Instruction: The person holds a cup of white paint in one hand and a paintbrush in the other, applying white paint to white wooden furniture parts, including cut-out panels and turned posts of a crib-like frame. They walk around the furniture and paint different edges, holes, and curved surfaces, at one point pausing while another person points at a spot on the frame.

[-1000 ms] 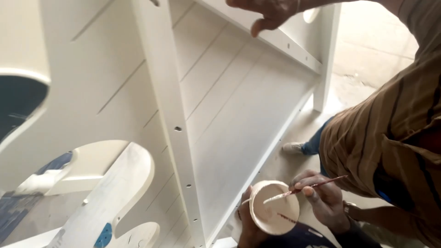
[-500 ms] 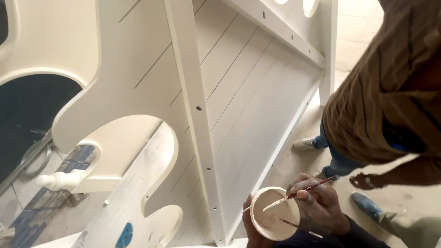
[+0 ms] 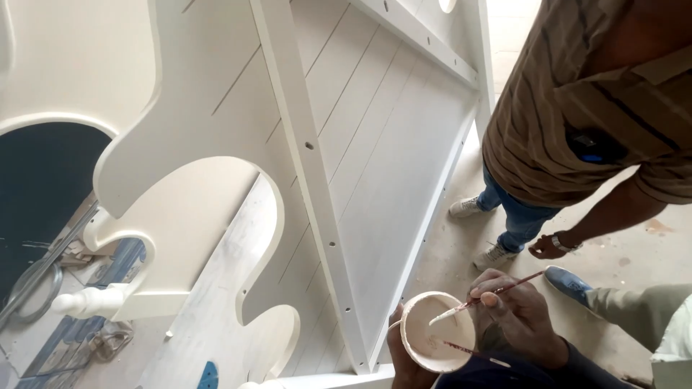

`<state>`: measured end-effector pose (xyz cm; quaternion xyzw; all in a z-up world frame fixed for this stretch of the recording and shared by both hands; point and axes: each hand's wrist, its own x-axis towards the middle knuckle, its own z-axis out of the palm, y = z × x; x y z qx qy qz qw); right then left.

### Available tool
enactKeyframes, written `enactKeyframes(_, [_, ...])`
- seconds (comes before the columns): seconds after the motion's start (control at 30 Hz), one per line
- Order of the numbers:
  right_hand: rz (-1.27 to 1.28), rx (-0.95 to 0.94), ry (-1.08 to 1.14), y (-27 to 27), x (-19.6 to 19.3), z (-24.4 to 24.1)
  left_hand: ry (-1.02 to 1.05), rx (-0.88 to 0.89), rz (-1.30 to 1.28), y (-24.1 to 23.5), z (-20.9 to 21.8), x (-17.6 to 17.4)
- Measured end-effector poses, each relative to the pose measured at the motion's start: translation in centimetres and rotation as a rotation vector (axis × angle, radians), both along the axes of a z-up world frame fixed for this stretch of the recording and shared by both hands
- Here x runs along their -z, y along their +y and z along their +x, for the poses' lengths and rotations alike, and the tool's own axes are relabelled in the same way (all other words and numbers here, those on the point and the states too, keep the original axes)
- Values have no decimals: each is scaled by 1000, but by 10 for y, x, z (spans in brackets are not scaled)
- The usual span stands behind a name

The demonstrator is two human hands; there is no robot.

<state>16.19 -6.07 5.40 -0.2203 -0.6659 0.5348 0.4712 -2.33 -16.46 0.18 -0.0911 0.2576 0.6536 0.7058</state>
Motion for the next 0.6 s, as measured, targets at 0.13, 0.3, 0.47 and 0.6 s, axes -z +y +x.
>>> enactKeyframes(0.13, [50, 30, 18, -2, 9, 4, 123, 7, 103, -4, 7, -10])
enactKeyframes(0.3, [-39, -37, 47, 4, 0, 12, 17, -6, 71, -1, 21, -9])
enactKeyframes(0.47, [-36, -43, 169, 21, 9, 33, 273, -26, 118, 14, 43, -5])
enactKeyframes(0.6, [-6, 0, 146, 42, 12, 52, -3, -4, 27, 37, 64, -20])
